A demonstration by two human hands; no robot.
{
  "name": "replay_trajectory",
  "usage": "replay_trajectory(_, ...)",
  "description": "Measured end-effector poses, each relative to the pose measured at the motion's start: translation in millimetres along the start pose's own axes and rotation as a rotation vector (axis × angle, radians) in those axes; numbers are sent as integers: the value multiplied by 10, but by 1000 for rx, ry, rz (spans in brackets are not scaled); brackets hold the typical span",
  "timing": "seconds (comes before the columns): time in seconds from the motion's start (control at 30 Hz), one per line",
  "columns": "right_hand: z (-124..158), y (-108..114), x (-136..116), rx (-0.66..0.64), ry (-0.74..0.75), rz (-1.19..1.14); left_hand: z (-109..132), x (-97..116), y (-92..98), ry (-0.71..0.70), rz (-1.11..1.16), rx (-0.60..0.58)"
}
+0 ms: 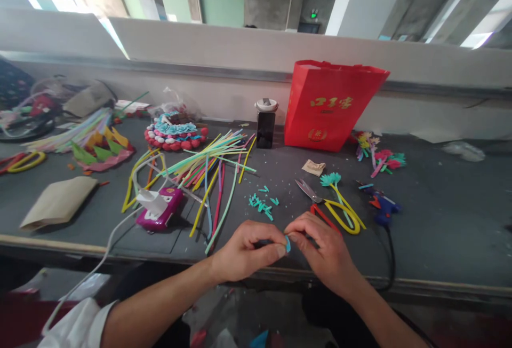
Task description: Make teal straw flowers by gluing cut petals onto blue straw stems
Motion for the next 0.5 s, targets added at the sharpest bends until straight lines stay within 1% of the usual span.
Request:
replay_trajectory(0.1,10,-119,12,29,-13,-15,9,-68,114,65,64,143)
replay_trajectory(0.2,43,-213,-8,63,-24,25,6,-66,197,50,-6,229)
replay_trajectory(0.3,82,-261,-58,70,-28,79,4,9,204,-22,-200,232)
replay_trajectory(0.4,107,-280,-85,46,-52,105,19,60,182,-100,-379,212)
replay_trajectory(0.5,113,-265,-77,12,-87,104,28,52,134,-155,-507,133)
Point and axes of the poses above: each hand's wrist, its own z-axis away from the middle knuckle, its own y-axis out of the back of the hand, x = y × z, the point moved 8 cm from there along -z, towards the middle knuckle, and after that the axes turned 5 degrees about z, right-handed, at the moved point
